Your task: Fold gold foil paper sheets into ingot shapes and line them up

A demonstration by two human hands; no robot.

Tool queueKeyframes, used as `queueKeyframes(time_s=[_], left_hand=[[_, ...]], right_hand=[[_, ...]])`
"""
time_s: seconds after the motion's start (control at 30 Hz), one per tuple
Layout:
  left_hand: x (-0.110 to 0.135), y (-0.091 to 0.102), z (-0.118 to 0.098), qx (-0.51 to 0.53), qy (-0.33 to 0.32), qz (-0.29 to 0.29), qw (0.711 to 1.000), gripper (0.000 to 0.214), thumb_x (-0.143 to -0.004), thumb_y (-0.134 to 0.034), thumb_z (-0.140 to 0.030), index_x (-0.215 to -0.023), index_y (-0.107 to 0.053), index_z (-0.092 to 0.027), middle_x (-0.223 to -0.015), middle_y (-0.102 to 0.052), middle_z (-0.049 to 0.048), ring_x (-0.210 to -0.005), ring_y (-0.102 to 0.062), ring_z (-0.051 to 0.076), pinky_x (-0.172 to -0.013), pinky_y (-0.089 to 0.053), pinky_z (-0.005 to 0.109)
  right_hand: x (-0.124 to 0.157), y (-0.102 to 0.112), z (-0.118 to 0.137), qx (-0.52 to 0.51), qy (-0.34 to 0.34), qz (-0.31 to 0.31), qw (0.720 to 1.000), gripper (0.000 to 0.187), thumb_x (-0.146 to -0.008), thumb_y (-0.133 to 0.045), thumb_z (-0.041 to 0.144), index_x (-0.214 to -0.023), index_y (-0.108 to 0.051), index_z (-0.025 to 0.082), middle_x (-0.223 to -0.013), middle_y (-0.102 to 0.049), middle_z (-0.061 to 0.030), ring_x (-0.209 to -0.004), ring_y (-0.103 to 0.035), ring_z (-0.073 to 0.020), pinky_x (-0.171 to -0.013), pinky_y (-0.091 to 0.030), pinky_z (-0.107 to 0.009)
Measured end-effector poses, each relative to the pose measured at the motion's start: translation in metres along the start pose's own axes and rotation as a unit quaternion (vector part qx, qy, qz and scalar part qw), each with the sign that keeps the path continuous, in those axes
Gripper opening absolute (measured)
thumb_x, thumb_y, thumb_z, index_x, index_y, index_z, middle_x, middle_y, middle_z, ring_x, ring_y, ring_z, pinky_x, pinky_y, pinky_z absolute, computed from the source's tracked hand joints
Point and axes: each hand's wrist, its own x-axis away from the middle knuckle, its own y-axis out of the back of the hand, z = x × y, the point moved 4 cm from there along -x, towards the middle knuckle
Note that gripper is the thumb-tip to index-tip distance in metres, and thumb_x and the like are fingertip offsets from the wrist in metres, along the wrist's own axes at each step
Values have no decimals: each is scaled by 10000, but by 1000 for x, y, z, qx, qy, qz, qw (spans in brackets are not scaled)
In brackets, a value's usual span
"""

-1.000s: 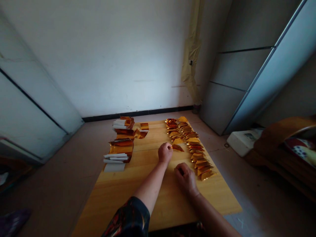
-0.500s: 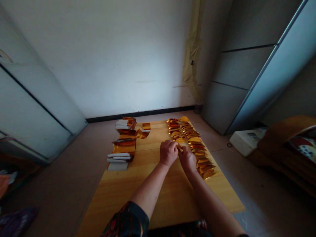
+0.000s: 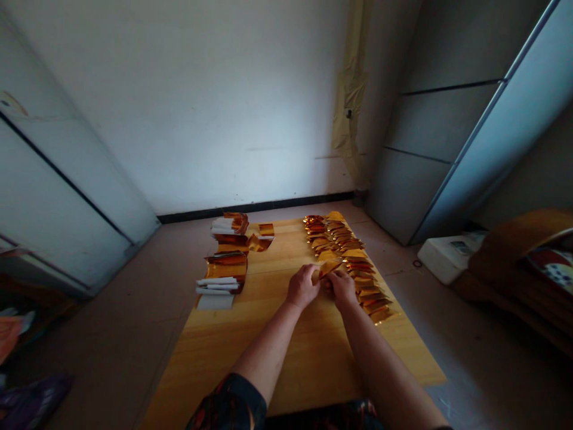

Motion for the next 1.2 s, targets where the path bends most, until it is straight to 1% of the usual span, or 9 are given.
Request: queueKeyframes(time_s=[0.1,0.23,0.3,0.37,0.5,0.6,0.67,0.87,1.2], left_hand=[[-1,-8,4,17,40,25,999,199,-745,-577,-140,-925,-609,-219,-871,-672,-6,-791,-605,120,-749,-463,223],[-5,-13,7,29,53,20,998,177,-751,-545,-88,-856,-625,-205,-793,-670,-13,-723,-593,104,-699,-444,202],[-7,-13,9,13,51,6,999,172,-755,-530,-74,-825,-628,-197,-790,-665,-4,-729,-588,107,-706,-439,205],[-11,-16,12,-14,48,1,999,168,-759,-522,-69,-804,-627,-192,-791,-659,5,-741,-586,113,-717,-435,208],[-18,-23,14,-59,33,13,998,157,-780,-514,-91,-819,-625,-195,-823,-658,16,-769,-586,122,-736,-428,213],[-23,-28,13,-77,33,13,996,147,-802,-505,-119,-833,-625,-197,-845,-661,21,-785,-588,129,-738,-422,220],[-26,-30,11,-86,38,14,995,137,-809,-509,-136,-833,-626,-202,-845,-664,20,-785,-590,132,-736,-418,222],[-31,-34,4,-102,40,20,994,133,-813,-521,-159,-842,-641,-210,-858,-669,28,-780,-590,143,-740,-406,242],[-34,-39,8,-116,25,7,993,128,-820,-516,-165,-820,-637,-209,-842,-662,27,-771,-581,138,-726,-393,236]], right_hand=[[1,-4,0,-33,-28,16,999,180,-557,-635,299,-573,-491,191,-438,-492,61,-362,-391,-60,-350,-302,-181],[7,-6,2,-29,-50,37,998,170,-563,-620,288,-580,-486,184,-422,-480,65,-345,-387,-55,-334,-304,-168],[15,-4,1,-6,-66,64,996,158,-581,-594,298,-572,-496,175,-407,-475,61,-332,-386,-57,-324,-297,-166],[27,-2,-3,57,-82,102,990,172,-605,-563,320,-555,-491,172,-397,-470,60,-313,-376,-54,-313,-279,-163],[54,8,-11,127,-23,114,985,189,-636,-542,348,-684,-553,165,-447,-519,59,-345,-434,-75,-329,-316,-171],[65,11,-13,138,41,109,984,202,-644,-533,338,-749,-565,169,-456,-513,68,-364,-438,-78,-347,-314,-173],[68,12,-13,135,63,103,983,197,-641,-533,333,-754,-559,173,-465,-510,69,-375,-436,-79,-352,-303,-174],[71,9,-11,123,72,105,984,187,-643,-511,338,-754,-543,191,-439,-473,79,-359,-405,-87,-343,-279,-188],[74,11,-9,156,99,101,978,174,-662,-516,327,-754,-564,187,-479,-492,64,-391,-425,-90,-367,-311,-194]])
